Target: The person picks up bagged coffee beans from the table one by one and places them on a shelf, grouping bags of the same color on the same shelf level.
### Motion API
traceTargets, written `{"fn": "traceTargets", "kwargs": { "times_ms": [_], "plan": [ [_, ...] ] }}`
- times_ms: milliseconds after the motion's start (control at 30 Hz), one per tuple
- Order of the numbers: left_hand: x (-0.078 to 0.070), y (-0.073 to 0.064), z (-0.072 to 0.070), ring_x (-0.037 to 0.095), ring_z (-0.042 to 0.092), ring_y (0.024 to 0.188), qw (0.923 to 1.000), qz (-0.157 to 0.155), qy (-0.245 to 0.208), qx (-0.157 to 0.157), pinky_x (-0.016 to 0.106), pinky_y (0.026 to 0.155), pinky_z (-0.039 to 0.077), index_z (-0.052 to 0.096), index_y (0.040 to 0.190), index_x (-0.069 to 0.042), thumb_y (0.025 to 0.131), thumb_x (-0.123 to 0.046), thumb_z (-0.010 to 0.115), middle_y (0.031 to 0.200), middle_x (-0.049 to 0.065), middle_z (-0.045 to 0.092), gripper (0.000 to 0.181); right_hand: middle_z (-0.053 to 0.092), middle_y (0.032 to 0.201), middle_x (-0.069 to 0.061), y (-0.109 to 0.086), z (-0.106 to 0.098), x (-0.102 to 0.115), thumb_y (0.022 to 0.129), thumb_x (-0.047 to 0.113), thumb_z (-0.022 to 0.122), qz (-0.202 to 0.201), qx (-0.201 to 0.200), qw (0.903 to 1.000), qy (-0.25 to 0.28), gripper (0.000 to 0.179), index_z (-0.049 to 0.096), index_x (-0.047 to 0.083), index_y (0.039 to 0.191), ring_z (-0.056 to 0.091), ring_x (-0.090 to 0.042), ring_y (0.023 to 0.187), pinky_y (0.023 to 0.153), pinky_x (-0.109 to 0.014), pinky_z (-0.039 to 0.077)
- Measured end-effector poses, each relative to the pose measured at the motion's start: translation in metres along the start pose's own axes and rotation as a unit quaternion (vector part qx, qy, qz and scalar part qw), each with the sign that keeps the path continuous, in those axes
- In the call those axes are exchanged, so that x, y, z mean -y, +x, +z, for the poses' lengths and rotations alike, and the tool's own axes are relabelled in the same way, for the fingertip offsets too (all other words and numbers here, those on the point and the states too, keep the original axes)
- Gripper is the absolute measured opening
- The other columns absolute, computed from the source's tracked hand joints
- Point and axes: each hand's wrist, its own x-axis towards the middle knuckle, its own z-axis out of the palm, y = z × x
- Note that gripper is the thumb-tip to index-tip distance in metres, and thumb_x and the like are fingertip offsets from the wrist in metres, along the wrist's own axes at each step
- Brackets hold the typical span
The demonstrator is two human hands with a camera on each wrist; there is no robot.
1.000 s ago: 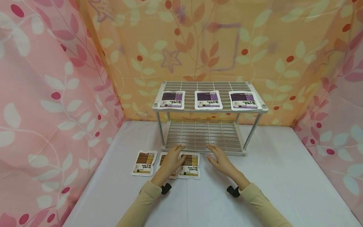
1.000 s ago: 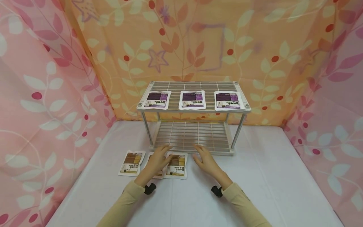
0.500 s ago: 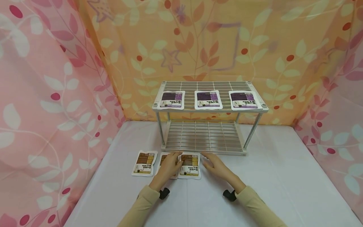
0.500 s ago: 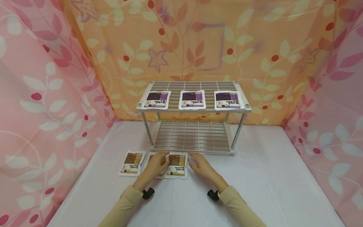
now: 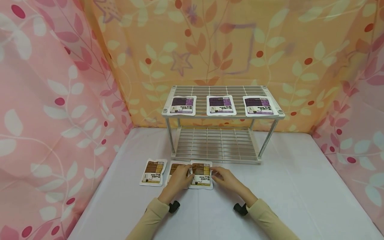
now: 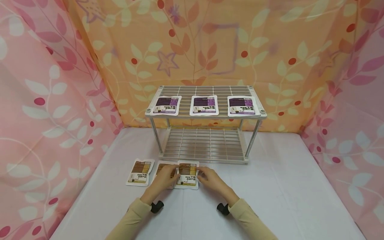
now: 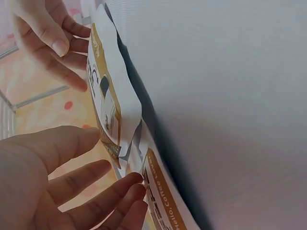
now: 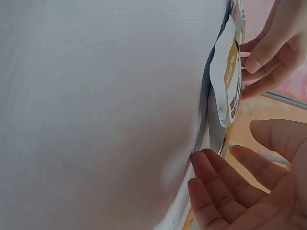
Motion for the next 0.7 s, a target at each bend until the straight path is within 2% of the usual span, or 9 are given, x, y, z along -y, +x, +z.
{"fn": "traceTargets", "kwargs": {
  "times_ms": [267, 533, 700],
  "plan": [
    [-0.0024, -0.0002, 0.0003, 0.031, 0.057, 0.102, 0.9999, -0.004, -0.008, 0.01, 0.04, 0.078, 0.05, 0.06, 0.121, -0.005, 0.087, -0.022, 0.065, 0.111, 0.015, 0.063, 0.039, 0.062, 0.108, -0.015, -0.0002, 0.0042, 0.0042, 0.091, 0.011, 0.058, 0.017, 0.006, 0.9998, 0.01, 0.036, 0.054, -0.006, 0.122, 0.062, -0.022, 0.089, 0.078, -0.032, 0.053],
    [-0.0031, -0.0027, 0.0001, 0.024, 0.056, 0.091, 0.9999, 0.004, -0.008, 0.007, 0.035, 0.07, 0.048, 0.061, 0.119, -0.006, 0.086, -0.02, 0.066, 0.1, 0.01, 0.064, 0.037, 0.062, 0.107, -0.015, -0.0012, 0.0068, 0.0055, 0.09, 0.012, 0.059, 0.016, 0.008, 0.9996, 0.02, 0.036, 0.054, -0.007, 0.121, 0.062, -0.023, 0.089, 0.077, -0.031, 0.054],
    [-0.0041, -0.0054, -0.0013, 0.018, 0.056, 0.083, 0.9998, 0.005, -0.019, 0.006, 0.031, 0.067, 0.048, 0.062, 0.118, -0.007, 0.085, -0.019, 0.067, 0.1, 0.009, 0.063, 0.035, 0.061, 0.108, -0.017, -0.0025, 0.0054, 0.0073, 0.09, 0.011, 0.059, 0.011, 0.005, 0.9996, 0.027, 0.036, 0.054, -0.007, 0.121, 0.064, -0.027, 0.091, 0.078, -0.03, 0.054]
  ]
}}
